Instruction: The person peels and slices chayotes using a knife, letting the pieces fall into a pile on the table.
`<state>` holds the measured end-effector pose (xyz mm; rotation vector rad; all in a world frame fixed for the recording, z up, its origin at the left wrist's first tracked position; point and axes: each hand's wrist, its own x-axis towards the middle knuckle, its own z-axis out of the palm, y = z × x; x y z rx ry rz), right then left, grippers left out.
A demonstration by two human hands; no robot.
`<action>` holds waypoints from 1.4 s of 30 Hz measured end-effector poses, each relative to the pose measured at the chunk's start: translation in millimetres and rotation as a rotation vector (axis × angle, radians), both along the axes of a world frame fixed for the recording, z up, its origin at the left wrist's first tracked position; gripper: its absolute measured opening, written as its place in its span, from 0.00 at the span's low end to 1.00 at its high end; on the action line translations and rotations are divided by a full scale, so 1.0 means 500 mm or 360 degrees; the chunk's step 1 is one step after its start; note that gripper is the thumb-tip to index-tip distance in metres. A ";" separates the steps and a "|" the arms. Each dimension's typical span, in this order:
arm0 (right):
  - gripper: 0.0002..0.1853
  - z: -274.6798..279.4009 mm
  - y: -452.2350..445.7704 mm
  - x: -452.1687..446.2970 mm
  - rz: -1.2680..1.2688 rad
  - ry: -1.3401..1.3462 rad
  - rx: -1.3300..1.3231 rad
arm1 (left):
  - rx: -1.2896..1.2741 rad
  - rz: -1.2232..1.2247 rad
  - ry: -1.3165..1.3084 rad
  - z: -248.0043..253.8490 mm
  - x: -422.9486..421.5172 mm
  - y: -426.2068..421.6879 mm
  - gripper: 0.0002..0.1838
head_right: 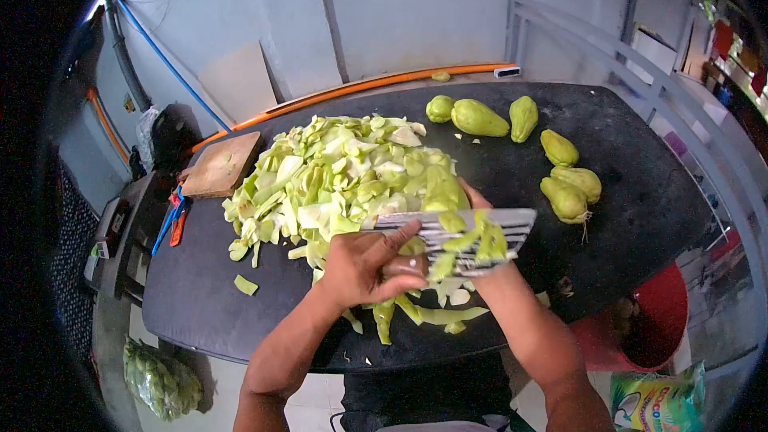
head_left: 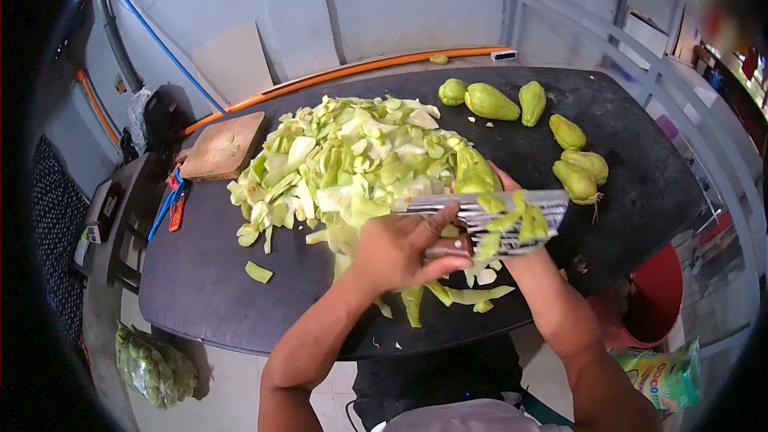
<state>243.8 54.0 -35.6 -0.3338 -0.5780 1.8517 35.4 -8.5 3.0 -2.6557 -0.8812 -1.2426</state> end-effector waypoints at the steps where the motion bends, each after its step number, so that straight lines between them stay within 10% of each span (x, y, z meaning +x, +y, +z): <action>1: 0.20 -0.002 -0.002 0.004 -0.0099 -0.0130 0.0085 | 0.0061 -0.0023 0.0036 0.005 0.003 -0.005 0.41; 19: 0.21 0.002 -0.015 -0.012 0.0378 0.0587 -0.0248 | 0.0037 0.0033 -0.0047 -0.008 -0.001 0.004 0.43; 42: 0.18 0.051 -0.028 -0.017 0.0258 0.0153 -0.0127 | -0.0377 0.0706 -0.0325 -0.047 -0.130 0.093 0.32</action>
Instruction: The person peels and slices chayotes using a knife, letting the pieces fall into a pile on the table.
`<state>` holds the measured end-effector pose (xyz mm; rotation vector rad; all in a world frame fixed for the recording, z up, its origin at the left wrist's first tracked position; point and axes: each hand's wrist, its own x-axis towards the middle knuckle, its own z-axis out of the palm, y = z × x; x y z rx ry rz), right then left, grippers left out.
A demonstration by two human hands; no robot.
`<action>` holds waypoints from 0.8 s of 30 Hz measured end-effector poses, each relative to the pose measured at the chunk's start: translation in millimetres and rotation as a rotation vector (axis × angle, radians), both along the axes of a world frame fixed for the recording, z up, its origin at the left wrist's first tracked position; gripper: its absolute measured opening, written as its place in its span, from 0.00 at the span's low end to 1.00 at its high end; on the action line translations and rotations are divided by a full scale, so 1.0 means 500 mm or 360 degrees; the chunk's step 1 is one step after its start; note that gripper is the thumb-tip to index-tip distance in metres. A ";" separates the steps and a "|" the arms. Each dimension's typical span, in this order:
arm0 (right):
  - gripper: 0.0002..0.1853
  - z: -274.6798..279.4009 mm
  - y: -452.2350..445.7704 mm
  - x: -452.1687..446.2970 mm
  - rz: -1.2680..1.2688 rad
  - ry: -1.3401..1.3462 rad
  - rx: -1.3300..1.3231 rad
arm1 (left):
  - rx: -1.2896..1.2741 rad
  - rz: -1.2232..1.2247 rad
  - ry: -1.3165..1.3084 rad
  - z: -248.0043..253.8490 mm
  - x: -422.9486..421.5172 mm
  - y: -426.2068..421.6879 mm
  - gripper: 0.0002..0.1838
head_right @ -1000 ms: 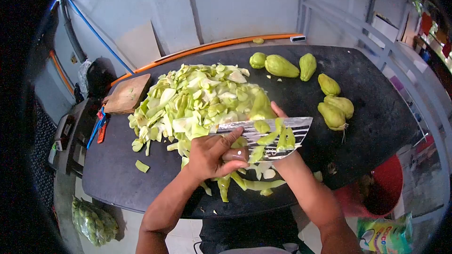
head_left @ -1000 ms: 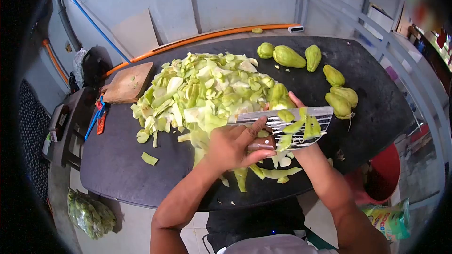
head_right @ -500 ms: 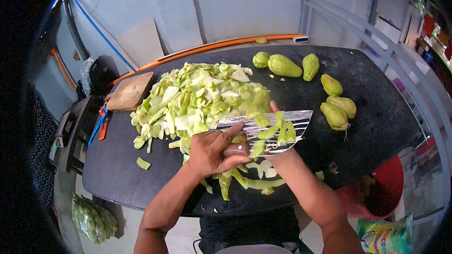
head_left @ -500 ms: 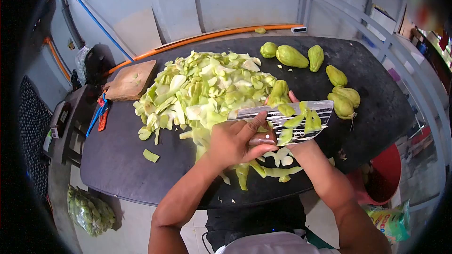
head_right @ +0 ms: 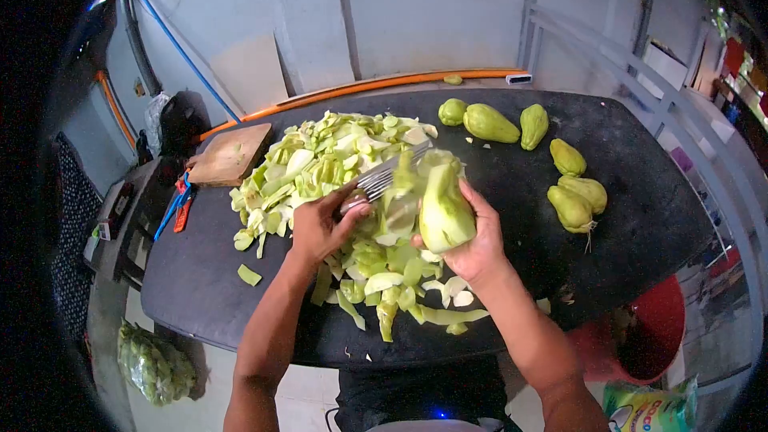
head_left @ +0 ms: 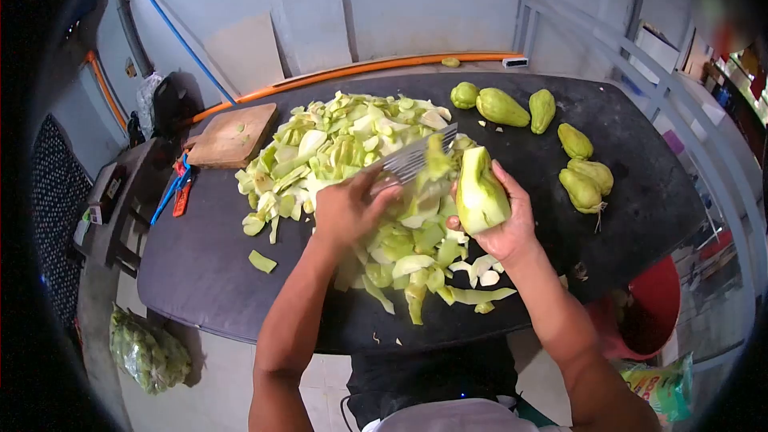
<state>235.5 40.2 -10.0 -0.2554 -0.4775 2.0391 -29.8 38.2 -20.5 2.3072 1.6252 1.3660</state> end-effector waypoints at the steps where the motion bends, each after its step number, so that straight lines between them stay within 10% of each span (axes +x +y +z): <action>1: 0.18 0.000 0.002 0.002 -0.0033 -0.0005 -0.0117 | 0.0021 0.0042 0.0069 0.000 -0.002 -0.005 0.32; 10: 0.27 -0.080 0.033 0.004 -0.0255 0.0078 -0.0262 | 0.0023 -0.0477 0.0225 0.035 0.118 -0.088 0.36; 12: 0.29 -0.080 0.048 0.016 0.0371 0.0421 0.0070 | 0.0190 -0.0572 0.0290 0.037 0.128 -0.096 0.38; 14: 0.30 -0.052 0.019 0.006 -0.0136 -0.0164 0.0022 | 0.0331 -0.0615 0.0386 0.051 0.136 -0.106 0.40; 20: 0.31 -0.089 0.050 0.014 0.0501 0.0514 0.0302 | 0.0280 -0.0578 0.0335 0.026 0.106 -0.082 0.42; 24: 0.24 0.015 -0.007 -0.010 0.0159 0.0103 -0.0131 | 0.0142 -0.0551 0.0378 0.050 0.095 -0.091 0.40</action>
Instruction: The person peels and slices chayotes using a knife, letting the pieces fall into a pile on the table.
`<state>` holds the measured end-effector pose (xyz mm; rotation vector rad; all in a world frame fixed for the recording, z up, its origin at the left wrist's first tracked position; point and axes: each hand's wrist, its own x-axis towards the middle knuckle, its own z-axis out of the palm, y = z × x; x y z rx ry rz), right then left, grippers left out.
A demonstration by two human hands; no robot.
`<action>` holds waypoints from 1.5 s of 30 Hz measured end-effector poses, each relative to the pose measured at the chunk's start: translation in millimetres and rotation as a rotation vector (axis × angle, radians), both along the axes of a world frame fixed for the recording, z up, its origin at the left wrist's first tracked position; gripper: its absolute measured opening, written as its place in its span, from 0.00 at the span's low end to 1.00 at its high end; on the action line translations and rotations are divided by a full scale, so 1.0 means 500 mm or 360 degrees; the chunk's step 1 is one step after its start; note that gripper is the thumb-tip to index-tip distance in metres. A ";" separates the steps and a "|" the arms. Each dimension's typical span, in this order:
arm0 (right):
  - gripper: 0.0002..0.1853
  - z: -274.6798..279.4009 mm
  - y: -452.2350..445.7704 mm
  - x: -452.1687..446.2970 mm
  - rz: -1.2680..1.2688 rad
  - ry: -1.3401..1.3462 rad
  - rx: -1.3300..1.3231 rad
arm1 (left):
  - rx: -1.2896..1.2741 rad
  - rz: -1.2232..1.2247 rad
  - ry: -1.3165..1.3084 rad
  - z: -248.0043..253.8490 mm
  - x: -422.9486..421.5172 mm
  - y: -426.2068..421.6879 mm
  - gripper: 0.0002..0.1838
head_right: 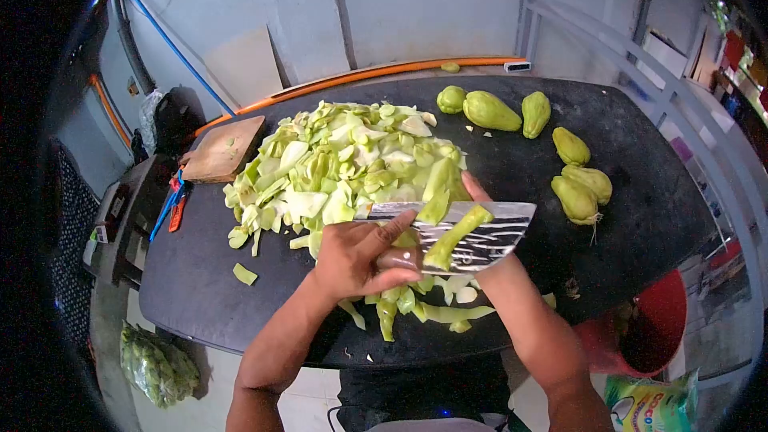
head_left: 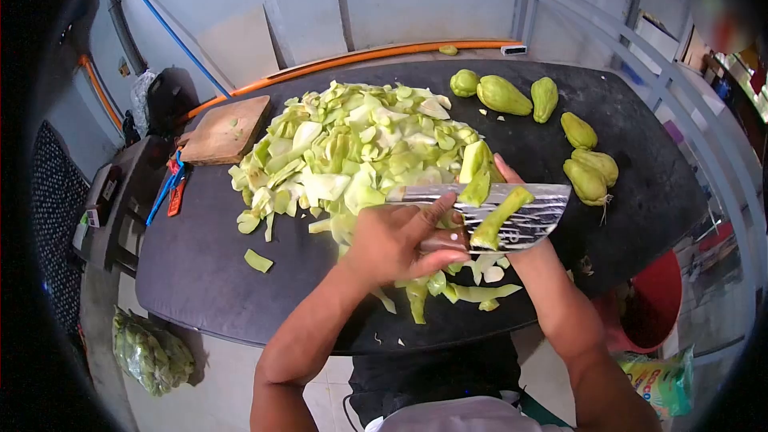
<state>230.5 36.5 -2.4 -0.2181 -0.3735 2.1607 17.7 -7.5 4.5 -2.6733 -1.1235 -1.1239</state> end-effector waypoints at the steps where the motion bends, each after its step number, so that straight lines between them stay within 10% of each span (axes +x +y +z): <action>1: 0.23 -0.008 0.012 -0.011 -0.0279 -0.0199 -0.0232 | -0.0067 0.0050 -0.0027 -0.009 -0.013 0.017 0.39; 4: 0.23 -0.075 0.039 0.032 0.0134 0.0105 0.0366 | -0.0249 0.0378 -0.0068 -0.021 -0.068 0.063 0.34; 9: 0.20 -0.034 0.024 0.013 -0.0206 -0.0257 -0.0079 | -0.0257 0.0681 -0.0059 -0.028 -0.099 0.075 0.29; 18: 0.30 -0.036 0.025 0.023 -0.0398 -0.0330 -0.0133 | -0.0648 0.0167 -0.0427 0.004 0.003 0.014 0.31; 22: 0.30 -0.109 0.065 0.050 0.0250 0.0316 0.0246 | 0.0021 0.0018 -0.0027 -0.020 0.018 0.004 0.40; 31: 0.33 -0.069 0.035 0.028 0.0250 0.0507 0.0236 | 0.0360 -0.0076 0.0242 -0.015 0.032 -0.007 0.45; 38: 0.28 -0.085 0.051 0.014 -0.0274 -0.0110 0.0171 | 0.0146 0.0037 0.0072 -0.029 -0.007 0.025 0.45; 41: 0.29 -0.087 0.058 0.019 0.0288 0.0516 0.0412 | 0.0235 -0.0056 0.0016 -0.023 0.004 0.009 0.43; 42: 0.29 -0.045 0.026 0.002 -0.0225 -0.0150 0.0205 | 0.0230 -0.0073 -0.0002 -0.021 0.006 0.010 0.42; 45: 0.28 -0.082 0.044 0.018 -0.0298 -0.0146 0.0247 | 0.0044 0.0014 0.0029 -0.012 0.001 0.020 0.40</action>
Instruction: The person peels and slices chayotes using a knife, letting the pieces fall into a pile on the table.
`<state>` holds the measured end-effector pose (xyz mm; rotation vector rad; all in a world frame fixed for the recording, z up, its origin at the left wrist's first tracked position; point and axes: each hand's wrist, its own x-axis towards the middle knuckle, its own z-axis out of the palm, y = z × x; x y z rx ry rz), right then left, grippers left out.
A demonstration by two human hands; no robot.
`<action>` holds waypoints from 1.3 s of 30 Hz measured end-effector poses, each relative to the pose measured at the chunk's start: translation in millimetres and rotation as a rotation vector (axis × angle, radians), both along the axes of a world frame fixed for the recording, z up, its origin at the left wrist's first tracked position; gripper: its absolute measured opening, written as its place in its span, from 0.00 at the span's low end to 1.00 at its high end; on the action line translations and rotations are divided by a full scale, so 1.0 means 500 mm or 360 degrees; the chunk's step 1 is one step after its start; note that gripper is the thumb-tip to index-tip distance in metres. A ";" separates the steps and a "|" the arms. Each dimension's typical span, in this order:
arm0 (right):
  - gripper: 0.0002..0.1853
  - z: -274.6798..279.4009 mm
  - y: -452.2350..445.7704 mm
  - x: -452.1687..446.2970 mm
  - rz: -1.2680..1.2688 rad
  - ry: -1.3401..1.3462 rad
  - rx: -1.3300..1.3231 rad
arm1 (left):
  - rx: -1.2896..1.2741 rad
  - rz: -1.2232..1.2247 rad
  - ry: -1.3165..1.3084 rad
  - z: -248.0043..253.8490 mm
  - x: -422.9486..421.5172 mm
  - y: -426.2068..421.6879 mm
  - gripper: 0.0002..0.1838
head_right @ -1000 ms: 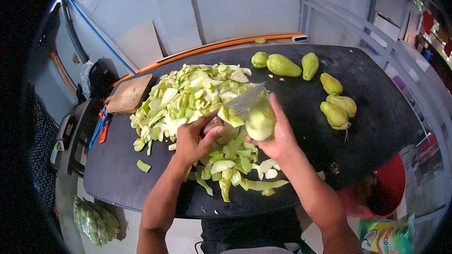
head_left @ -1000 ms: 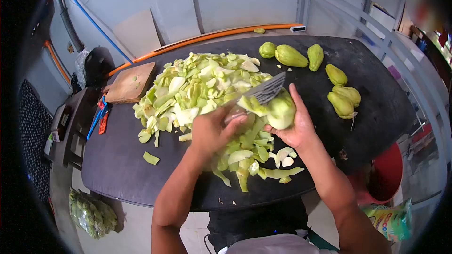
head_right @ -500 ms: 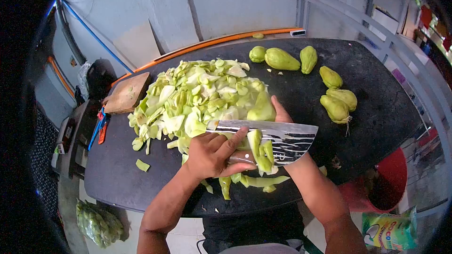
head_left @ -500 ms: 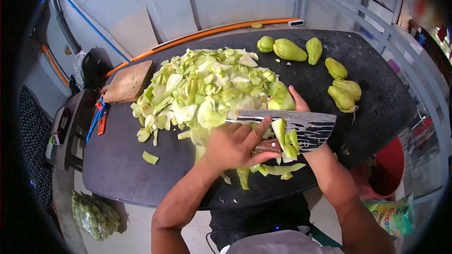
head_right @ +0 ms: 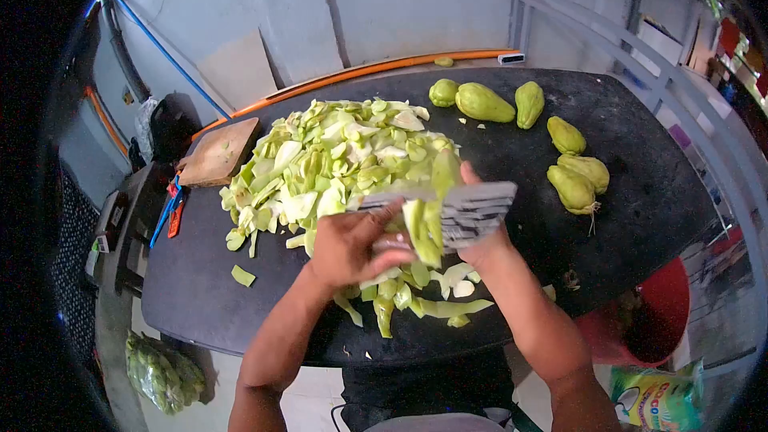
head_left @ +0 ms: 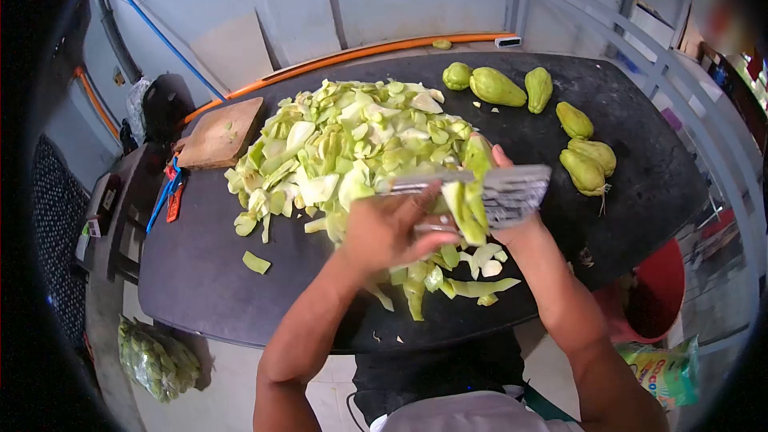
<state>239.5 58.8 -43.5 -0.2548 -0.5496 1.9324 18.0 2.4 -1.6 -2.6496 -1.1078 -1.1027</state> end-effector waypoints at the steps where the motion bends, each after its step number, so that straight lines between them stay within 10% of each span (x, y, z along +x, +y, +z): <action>1: 0.27 -0.005 -0.001 -0.002 -0.0252 -0.0179 -0.0051 | -0.0105 0.0048 -0.0077 -0.006 -0.010 0.012 0.40; 19: 0.25 0.002 0.015 0.021 -0.0066 -0.0176 -0.0428 | -0.0637 0.0302 -0.0282 -0.008 -0.014 0.017 0.31; 26: 0.27 -0.018 0.028 0.041 0.0483 0.0467 0.0071 | 0.0032 -0.0080 -0.0012 -0.004 0.031 -0.024 0.42; 39: 0.26 -0.017 0.022 0.023 -0.0193 -0.0202 0.0102 | 0.0084 -0.0028 -0.0037 -0.011 0.015 -0.002 0.39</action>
